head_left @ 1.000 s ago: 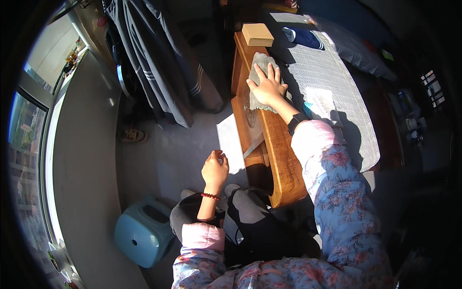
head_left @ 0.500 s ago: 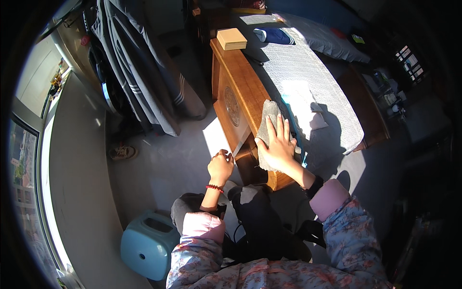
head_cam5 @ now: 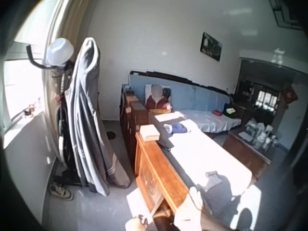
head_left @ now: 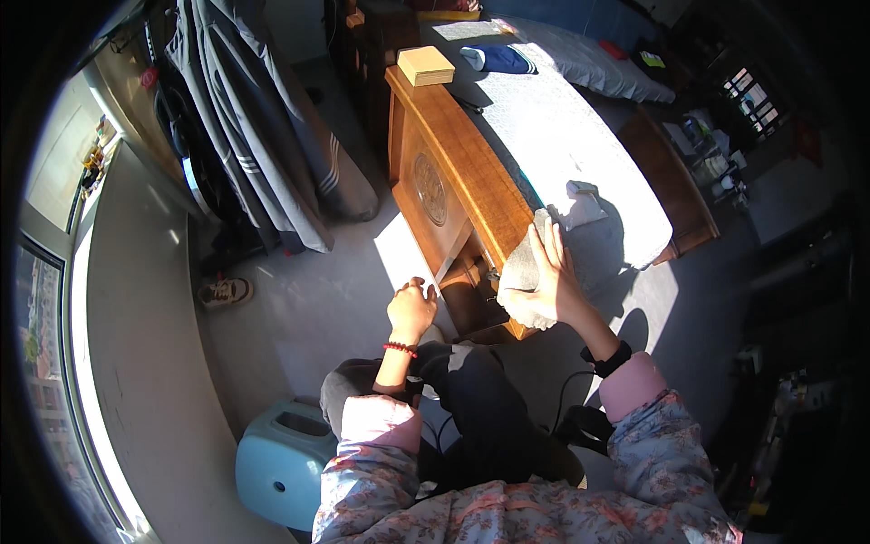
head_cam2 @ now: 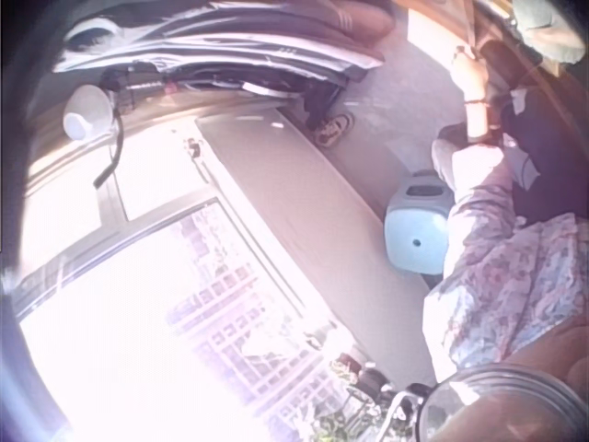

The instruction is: The person sits on a chair and wipes a wooden furniture piece with a cloth, then moves to the windowsill and wipes it with the same cloth. The person handles the cloth and wipes surfaces in a home setting.

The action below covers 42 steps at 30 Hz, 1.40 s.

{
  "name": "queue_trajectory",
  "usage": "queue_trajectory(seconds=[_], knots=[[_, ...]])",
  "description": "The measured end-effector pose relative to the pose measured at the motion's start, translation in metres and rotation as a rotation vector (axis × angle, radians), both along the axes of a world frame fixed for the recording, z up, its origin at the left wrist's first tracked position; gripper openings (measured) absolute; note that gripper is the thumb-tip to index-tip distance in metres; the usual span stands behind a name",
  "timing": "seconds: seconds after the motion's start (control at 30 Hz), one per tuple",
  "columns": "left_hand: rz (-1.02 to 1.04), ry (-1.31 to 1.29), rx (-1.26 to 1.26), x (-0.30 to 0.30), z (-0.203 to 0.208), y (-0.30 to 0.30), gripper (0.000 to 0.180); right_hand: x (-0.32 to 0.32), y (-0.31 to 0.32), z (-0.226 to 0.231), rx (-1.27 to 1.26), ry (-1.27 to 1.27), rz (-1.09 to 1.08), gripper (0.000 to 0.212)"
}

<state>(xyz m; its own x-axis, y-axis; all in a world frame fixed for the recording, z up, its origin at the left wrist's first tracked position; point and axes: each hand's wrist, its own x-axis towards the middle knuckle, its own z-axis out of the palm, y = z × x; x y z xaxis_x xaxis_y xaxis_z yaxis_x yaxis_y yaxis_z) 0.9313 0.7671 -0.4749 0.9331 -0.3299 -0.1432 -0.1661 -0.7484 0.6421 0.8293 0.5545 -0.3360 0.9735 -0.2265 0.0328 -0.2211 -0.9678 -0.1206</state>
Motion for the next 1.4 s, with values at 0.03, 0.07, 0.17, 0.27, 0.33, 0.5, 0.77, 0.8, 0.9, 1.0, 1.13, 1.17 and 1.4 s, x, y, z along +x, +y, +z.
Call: queue_trajectory(seconds=[0.03,0.07,0.17,0.27,0.33,0.5,0.77,0.8,0.9,1.0,1.13,1.17,1.4], knots=[[-0.003,-0.002,0.006,-0.001,0.0,0.003,0.032,0.004,0.005,-0.005,0.038,-0.053,-0.014,0.117],[-0.001,-0.003,0.005,-0.001,0.0,0.006,0.033,0.006,0.011,-0.011,0.078,-0.074,-0.056,0.115],[0.021,-0.009,-0.016,-0.006,0.0,0.013,0.033,-0.003,0.028,-0.024,0.042,-0.236,-0.232,0.117],[0.017,0.004,-0.014,-0.01,0.001,0.019,0.034,-0.026,0.039,-0.033,0.012,-0.23,-0.354,0.123],[0.01,-0.001,-0.004,-0.013,0.001,0.022,0.034,-0.042,0.039,-0.036,0.047,-0.201,-0.375,0.126],[0.012,-0.045,-0.022,-0.024,0.005,0.028,0.034,-0.052,0.03,-0.048,0.054,-0.194,-0.594,0.135],[-0.014,-0.105,0.027,-0.039,0.001,0.039,0.034,-0.034,0.027,-0.054,0.167,-0.288,-0.506,0.123],[-0.011,-0.103,0.02,-0.04,-0.001,0.04,0.034,-0.025,0.026,-0.051,0.116,-0.264,-0.486,0.12],[-0.007,-0.1,-0.003,-0.042,-0.003,0.041,0.034,0.003,0.02,-0.034,0.082,-0.068,-0.502,0.12],[-0.019,-0.101,-0.003,-0.045,-0.001,0.039,0.033,0.056,0.016,-0.02,0.076,0.123,-0.57,0.126],[-0.043,-0.07,-0.028,-0.048,0.006,0.033,0.032,0.118,0.016,-0.009,0.121,0.101,-0.502,0.13],[-0.039,-0.062,-0.029,-0.048,0.007,0.031,0.032,0.134,0.018,-0.008,0.114,0.104,-0.5,0.129],[-0.069,-0.054,0.042,-0.038,0.013,0.019,0.032,0.14,0.02,-0.004,0.158,0.077,-0.432,0.125]])
